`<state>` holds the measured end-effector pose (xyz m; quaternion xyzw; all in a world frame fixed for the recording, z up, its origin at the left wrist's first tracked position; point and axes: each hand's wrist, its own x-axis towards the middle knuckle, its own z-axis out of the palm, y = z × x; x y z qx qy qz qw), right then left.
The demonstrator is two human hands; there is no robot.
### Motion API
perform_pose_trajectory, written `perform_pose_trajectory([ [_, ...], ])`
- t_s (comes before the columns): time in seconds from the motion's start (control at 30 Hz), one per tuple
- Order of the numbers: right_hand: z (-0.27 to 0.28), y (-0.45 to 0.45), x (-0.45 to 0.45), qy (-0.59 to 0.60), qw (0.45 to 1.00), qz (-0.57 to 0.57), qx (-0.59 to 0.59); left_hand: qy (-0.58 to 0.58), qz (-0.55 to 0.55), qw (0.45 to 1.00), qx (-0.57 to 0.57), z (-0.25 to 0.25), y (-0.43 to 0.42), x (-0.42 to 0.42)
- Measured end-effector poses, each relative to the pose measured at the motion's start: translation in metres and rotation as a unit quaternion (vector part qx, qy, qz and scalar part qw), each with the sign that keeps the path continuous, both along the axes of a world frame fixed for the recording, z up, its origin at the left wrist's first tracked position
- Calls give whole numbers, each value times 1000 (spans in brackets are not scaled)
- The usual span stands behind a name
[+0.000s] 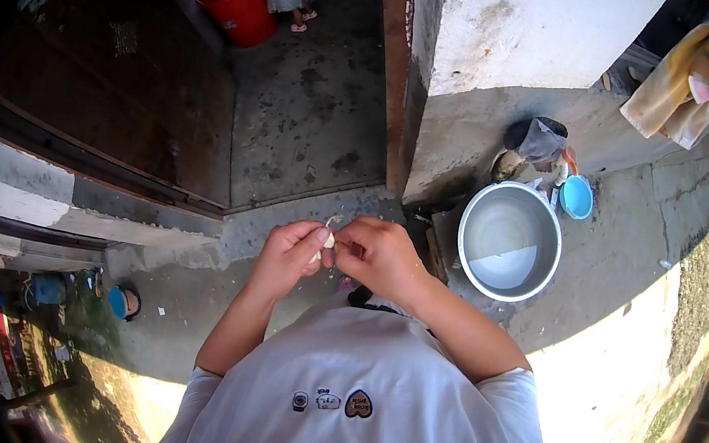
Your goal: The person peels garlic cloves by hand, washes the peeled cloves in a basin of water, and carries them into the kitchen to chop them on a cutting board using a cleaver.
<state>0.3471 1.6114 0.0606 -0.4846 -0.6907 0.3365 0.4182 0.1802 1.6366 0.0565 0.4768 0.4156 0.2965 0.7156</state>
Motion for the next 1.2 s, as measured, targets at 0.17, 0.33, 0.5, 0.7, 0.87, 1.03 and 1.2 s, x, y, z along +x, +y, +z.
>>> perform_pose_trajectory([
  [0.17, 1, -1, -3, 60, 998, -12, -10, -70, 39, 996, -45, -2, -4, 5],
  [0.33, -1, -1, -1, 104, 994, -5, -34, -75, 67, 994, -40, 0, -3, 5],
  [0.5, 0, -1, 3, 100, 994, 8, -49, -73, 63, 995, -33, -3, -3, 4],
  [0.7, 2, -2, 7, 96, 991, 17, -95, -80, 35, 995, -44, -5, -3, 3],
  [0.87, 0, -3, 5, 107, 988, 16, -106, -91, 25, 994, -55, -6, -2, 3],
  [1.03, 0, -6, 1, 137, 981, 2, -135, -109, 18, 992, -63, -8, -1, 3],
  [1.2, 6, -6, 4, 155, 977, 1, -148, -125, 38, 988, -88, -7, -1, 4],
])
